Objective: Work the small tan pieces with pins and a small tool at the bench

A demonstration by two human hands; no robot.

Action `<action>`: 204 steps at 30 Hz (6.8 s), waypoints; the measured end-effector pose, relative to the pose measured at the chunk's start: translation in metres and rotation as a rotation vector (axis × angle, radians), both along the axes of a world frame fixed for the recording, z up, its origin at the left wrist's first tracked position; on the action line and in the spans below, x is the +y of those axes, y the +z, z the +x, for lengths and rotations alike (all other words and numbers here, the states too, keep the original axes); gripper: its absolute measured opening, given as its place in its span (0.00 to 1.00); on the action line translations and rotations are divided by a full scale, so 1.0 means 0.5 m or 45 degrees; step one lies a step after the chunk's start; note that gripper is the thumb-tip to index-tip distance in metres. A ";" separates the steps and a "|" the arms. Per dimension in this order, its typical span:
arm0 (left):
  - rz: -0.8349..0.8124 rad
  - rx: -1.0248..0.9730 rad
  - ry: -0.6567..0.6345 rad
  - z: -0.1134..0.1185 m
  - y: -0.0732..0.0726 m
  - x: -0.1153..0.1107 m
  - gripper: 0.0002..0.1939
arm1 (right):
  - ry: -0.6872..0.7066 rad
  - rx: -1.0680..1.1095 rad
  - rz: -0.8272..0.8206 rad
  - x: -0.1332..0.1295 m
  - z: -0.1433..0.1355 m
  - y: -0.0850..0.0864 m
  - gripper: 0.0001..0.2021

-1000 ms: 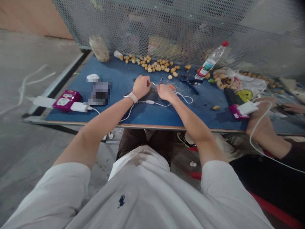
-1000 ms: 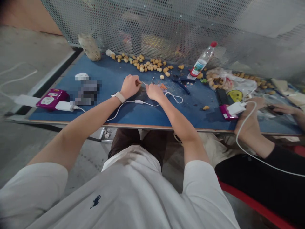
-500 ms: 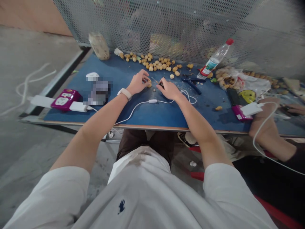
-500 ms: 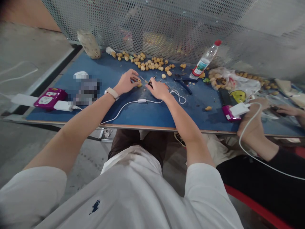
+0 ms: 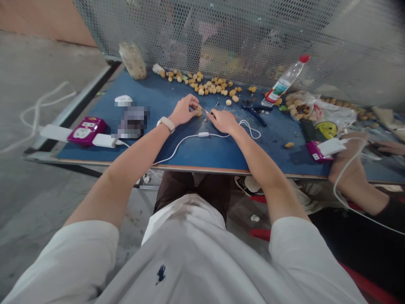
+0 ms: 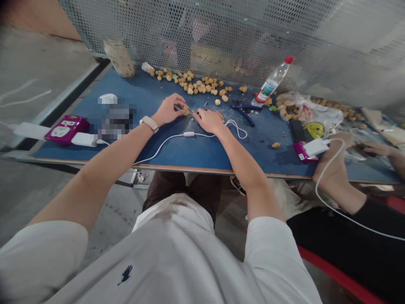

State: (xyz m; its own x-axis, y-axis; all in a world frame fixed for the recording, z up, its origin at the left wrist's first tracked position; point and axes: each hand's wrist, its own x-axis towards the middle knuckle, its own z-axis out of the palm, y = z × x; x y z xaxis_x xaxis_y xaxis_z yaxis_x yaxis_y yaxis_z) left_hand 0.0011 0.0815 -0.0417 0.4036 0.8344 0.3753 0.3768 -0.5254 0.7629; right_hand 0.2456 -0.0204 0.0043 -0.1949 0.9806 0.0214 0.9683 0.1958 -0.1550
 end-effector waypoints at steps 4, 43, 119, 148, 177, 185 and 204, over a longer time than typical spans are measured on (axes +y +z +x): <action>-0.043 -0.038 -0.023 -0.009 -0.002 0.002 0.26 | -0.031 0.041 0.034 0.001 0.002 -0.003 0.37; 0.405 0.755 -0.529 0.049 0.078 -0.165 0.13 | -0.353 0.081 0.084 0.016 0.067 -0.007 0.21; 0.198 0.572 0.094 -0.011 0.085 -0.080 0.14 | 0.319 0.264 0.176 0.001 0.021 -0.046 0.10; -0.007 -0.391 0.332 -0.051 -0.006 -0.062 0.35 | 0.344 0.623 0.182 -0.104 0.007 -0.025 0.11; -0.193 -0.818 0.481 -0.064 -0.015 -0.060 0.15 | 0.309 0.502 0.266 -0.132 0.003 -0.014 0.17; -0.439 -0.751 0.636 -0.065 -0.016 -0.058 0.16 | 0.403 0.491 0.514 -0.135 -0.008 -0.026 0.16; -0.008 -0.188 0.032 -0.019 0.006 -0.076 0.14 | 0.041 1.141 0.421 -0.048 0.013 -0.076 0.10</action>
State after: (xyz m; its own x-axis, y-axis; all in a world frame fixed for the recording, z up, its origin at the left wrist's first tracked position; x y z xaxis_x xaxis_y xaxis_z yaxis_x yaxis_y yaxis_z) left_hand -0.0085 0.0436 -0.0388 0.3233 0.8462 0.4235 0.2735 -0.5120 0.8142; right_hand 0.2522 -0.0443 -0.0337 0.0015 0.8925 0.4510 0.5094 0.3874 -0.7684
